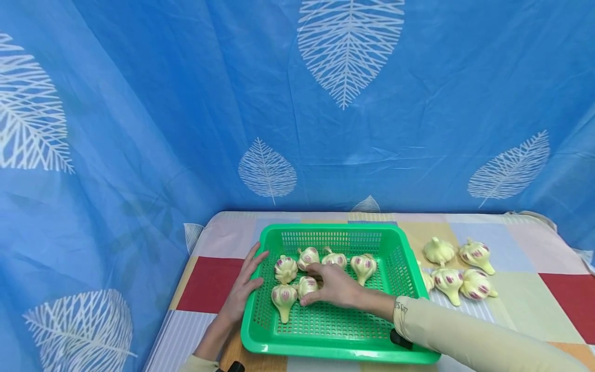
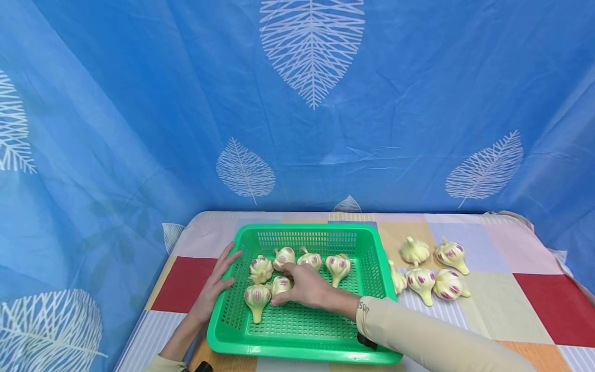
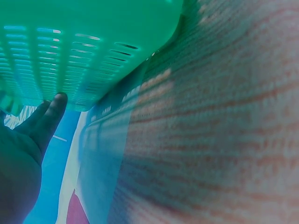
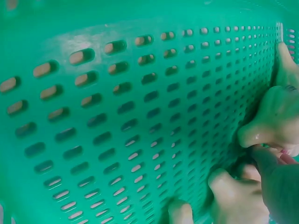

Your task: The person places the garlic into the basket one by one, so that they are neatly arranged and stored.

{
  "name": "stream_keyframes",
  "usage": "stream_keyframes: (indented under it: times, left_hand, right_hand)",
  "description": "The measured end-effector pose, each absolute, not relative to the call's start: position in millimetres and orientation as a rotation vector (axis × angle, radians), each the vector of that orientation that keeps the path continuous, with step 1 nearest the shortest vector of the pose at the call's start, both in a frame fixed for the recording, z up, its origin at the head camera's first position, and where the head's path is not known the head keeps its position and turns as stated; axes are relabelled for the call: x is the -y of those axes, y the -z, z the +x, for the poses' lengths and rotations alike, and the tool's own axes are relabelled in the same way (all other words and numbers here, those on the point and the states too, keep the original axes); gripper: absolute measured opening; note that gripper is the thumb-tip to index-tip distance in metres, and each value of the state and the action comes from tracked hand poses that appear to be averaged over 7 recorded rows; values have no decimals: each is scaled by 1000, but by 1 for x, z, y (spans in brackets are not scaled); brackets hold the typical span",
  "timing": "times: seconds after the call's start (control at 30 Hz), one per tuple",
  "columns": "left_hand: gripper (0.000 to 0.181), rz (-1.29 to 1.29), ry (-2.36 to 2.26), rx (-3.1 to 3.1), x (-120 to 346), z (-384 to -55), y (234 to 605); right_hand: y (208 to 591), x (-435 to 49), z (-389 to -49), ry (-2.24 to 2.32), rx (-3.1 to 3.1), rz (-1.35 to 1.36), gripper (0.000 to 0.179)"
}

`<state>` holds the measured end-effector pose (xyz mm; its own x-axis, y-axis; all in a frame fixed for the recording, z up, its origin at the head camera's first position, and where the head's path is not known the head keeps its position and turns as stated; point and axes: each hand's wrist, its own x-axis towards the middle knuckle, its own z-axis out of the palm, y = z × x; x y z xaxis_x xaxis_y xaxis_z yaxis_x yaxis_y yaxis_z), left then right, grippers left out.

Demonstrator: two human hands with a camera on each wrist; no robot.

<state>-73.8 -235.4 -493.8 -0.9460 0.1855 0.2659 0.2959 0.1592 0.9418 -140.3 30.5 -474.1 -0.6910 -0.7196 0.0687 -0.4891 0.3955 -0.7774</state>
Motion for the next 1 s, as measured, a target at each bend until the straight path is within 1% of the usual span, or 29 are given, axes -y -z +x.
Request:
stream_keyframes:
  times: [0.07, 0.2, 0.57, 0.63, 0.77, 0.87, 1.0]
  left_hand:
    - [57, -482, 1914, 2327, 235, -74, 493]
    - [56, -481, 1909, 2328, 235, -74, 492]
    - [57, -490, 1927, 2321, 233, -72, 492]
    - [57, -486, 1924, 2322, 233, -72, 492]
    - [56, -483, 1903, 2323, 233, -72, 493]
    - [55, -486, 1906, 2316, 233, -72, 494]
    - [56, -485, 1943, 2309, 233, -72, 494]
  right_hand:
    - [472, -30, -140, 1183, -2380, -1064, 81]
    - [470, -30, -140, 1154, -2421, -1069, 77]
    - [472, -28, -138, 1087, -2517, -1112, 62]
    - [470, -28, -137, 1070, -2516, -1117, 57]
    - [466, -28, -136, 1060, -2514, -1144, 61]
    - [461, -29, -135, 1074, -2515, -1154, 73]
    - [452, -29, -132, 1056, -2511, -1162, 82]
